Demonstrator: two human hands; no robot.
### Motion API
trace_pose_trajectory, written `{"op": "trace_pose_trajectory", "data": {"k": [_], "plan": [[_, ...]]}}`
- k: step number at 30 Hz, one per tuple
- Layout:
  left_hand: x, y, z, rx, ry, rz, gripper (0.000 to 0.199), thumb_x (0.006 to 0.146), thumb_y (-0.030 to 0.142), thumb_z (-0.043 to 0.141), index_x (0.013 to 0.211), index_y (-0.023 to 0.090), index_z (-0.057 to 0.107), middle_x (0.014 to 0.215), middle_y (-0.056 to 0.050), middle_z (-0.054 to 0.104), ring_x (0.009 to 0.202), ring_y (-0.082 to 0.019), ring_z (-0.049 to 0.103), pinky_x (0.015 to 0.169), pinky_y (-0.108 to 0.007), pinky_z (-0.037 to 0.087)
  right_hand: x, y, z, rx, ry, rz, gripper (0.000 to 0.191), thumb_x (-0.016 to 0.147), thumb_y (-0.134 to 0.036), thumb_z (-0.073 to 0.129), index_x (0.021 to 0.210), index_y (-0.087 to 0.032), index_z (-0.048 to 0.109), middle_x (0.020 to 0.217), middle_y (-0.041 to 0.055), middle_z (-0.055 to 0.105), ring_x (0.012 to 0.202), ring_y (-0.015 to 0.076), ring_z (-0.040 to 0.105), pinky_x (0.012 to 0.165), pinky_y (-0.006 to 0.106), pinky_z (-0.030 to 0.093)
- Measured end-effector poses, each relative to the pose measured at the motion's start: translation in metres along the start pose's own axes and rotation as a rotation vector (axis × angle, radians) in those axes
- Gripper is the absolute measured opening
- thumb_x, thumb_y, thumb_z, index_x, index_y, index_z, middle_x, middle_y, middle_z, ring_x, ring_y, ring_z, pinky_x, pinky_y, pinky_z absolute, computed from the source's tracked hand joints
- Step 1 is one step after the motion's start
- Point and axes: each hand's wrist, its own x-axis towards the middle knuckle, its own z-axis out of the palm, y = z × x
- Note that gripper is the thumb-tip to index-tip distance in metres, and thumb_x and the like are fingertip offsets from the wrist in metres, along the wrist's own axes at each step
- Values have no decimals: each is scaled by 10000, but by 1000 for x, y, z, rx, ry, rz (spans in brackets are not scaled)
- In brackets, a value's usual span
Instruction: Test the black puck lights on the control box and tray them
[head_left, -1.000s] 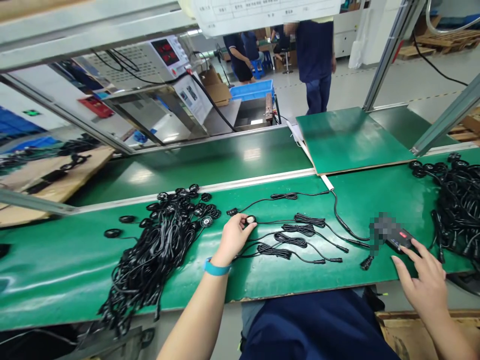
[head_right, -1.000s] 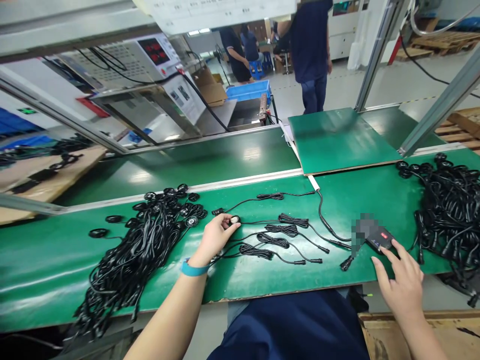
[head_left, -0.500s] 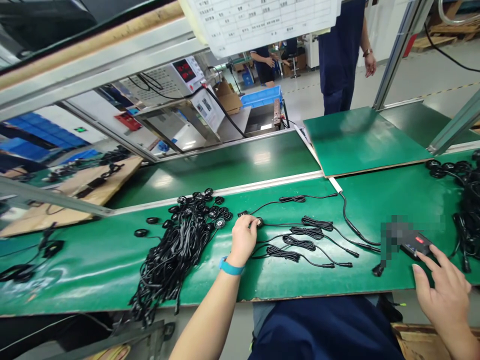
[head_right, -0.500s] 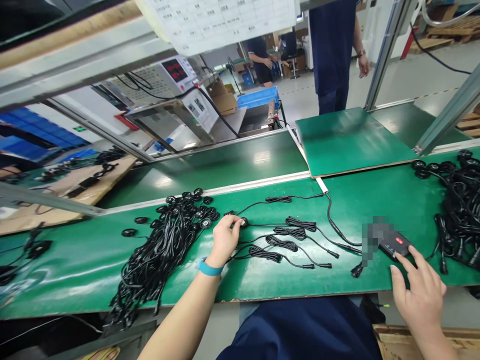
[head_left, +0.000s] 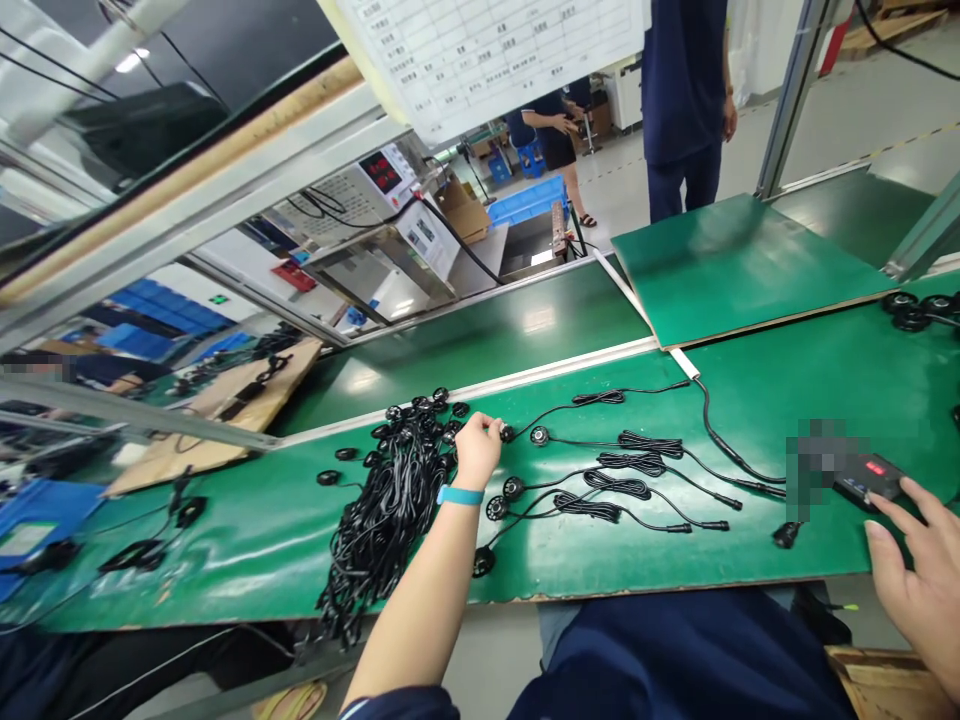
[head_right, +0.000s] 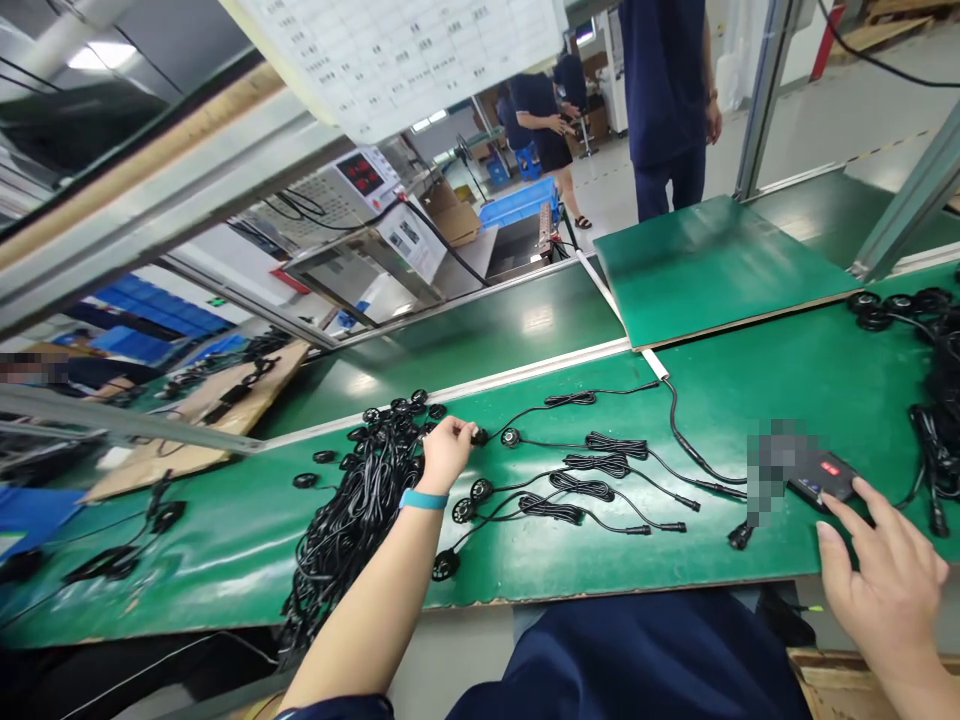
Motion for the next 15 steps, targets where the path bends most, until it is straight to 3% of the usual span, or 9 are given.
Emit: {"op": "trace_pose_trajectory", "data": {"k": [8, 12, 15], "plan": [[-17, -26, 8, -234, -150, -124, 345, 790, 526, 611, 860, 188, 624, 735, -49, 701, 577, -201, 684, 562, -306, 544, -1, 6, 0, -81, -14, -68, 321, 973, -415, 533, 1160, -205, 687, 1435, 120, 605, 1176, 349, 659, 910, 433, 498], [-20, -33, 8, -331, -190, -151, 413, 798, 587, 596, 843, 177, 602, 700, -51, 688, 633, -220, 722, 590, -322, 585, -2, 13, 0, -38, -20, -88, 312, 946, -397, 632, 1200, -223, 681, 1452, 125, 590, 1211, 360, 644, 996, 453, 498], [-21, -33, 8, -344, -191, -135, 427, 793, 580, 632, 909, 169, 619, 754, -54, 709, 646, -206, 717, 606, -315, 585, -1, 7, -5, -23, -8, -49, 425, 894, -371, 739, 1291, -253, 648, 1477, 130, 564, 1260, 370, 615, 1086, 485, 469]]}}
